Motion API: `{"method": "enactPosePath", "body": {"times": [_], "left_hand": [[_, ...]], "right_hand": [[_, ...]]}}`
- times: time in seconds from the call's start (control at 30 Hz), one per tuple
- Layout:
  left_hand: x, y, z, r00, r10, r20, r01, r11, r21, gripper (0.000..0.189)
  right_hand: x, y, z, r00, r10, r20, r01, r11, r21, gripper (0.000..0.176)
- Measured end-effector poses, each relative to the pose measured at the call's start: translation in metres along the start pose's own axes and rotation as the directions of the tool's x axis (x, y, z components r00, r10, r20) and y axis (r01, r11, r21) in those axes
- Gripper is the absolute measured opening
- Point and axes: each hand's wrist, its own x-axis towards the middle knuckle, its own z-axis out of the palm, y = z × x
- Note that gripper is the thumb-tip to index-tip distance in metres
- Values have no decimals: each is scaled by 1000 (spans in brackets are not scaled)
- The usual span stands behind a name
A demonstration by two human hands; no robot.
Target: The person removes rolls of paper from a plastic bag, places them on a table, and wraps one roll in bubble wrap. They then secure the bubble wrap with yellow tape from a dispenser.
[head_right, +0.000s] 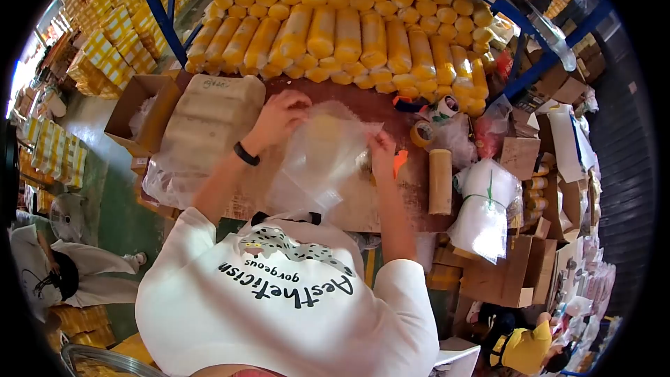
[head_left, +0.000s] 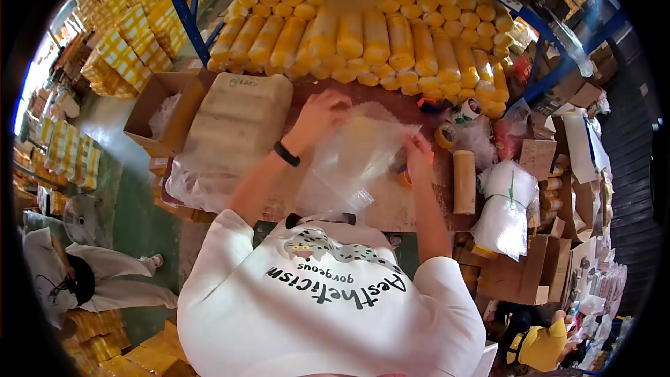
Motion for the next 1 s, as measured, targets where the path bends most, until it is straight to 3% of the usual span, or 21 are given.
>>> {"method": "enactPosePath", "body": {"times": [0.03, 0.13, 0.23, 0.37, 0.43, 0.53, 0.63, 0.73, 0.83, 0.93, 1.0], "left_hand": [[-5, 4, 0, 999, 4, 42, -4, 1000, 3, 8], [-11, 10, 1, 995, -94, 25, 96, 990, -103, 6], [-5, 5, 3, 997, -28, 67, 41, 980, -193, 6], [3, 7, 0, 994, 78, 81, -60, 977, -203, 8], [4, 9, -5, 989, 109, 98, -88, 977, -196, 7], [-1, 7, -9, 990, 48, 132, -21, 980, -198, 7], [-6, -1, -10, 989, 35, 140, -5, 978, -210, 6], [-6, -3, -4, 986, 89, 140, -51, 967, -249, 5], [-1, 4, -1, 979, 128, 156, -81, 957, -278, 8], [-1, 4, -4, 979, 140, 146, -94, 954, -284, 11], [-2, 1, -4, 983, 130, 127, -91, 956, -277, 11]], "right_hand": [[-4, 5, -1, 999, 43, 23, -40, 992, -116, 16], [-7, 9, -1, 996, 48, 77, -66, 963, 260, 25], [-12, -17, 4, 981, 15, 195, -60, 972, 228, 37], [-14, 6, -5, 964, 115, 239, -28, 940, -339, 35], [-8, 47, -17, 944, 134, 302, 21, 889, -458, 32], [-9, 65, -35, 937, 264, 227, -55, 756, -652, 27], [-3, 103, -74, 969, 144, 198, -41, 893, -448, 32], [-11, 102, -68, 942, -22, 335, 107, 965, -240, 23], [-31, 61, -35, 945, 78, 318, 57, 918, -393, 23], [-24, 79, -32, 930, 301, 213, -108, 774, -623, 22], [-23, 102, -43, 958, 192, 211, -12, 767, -642, 22]]}}
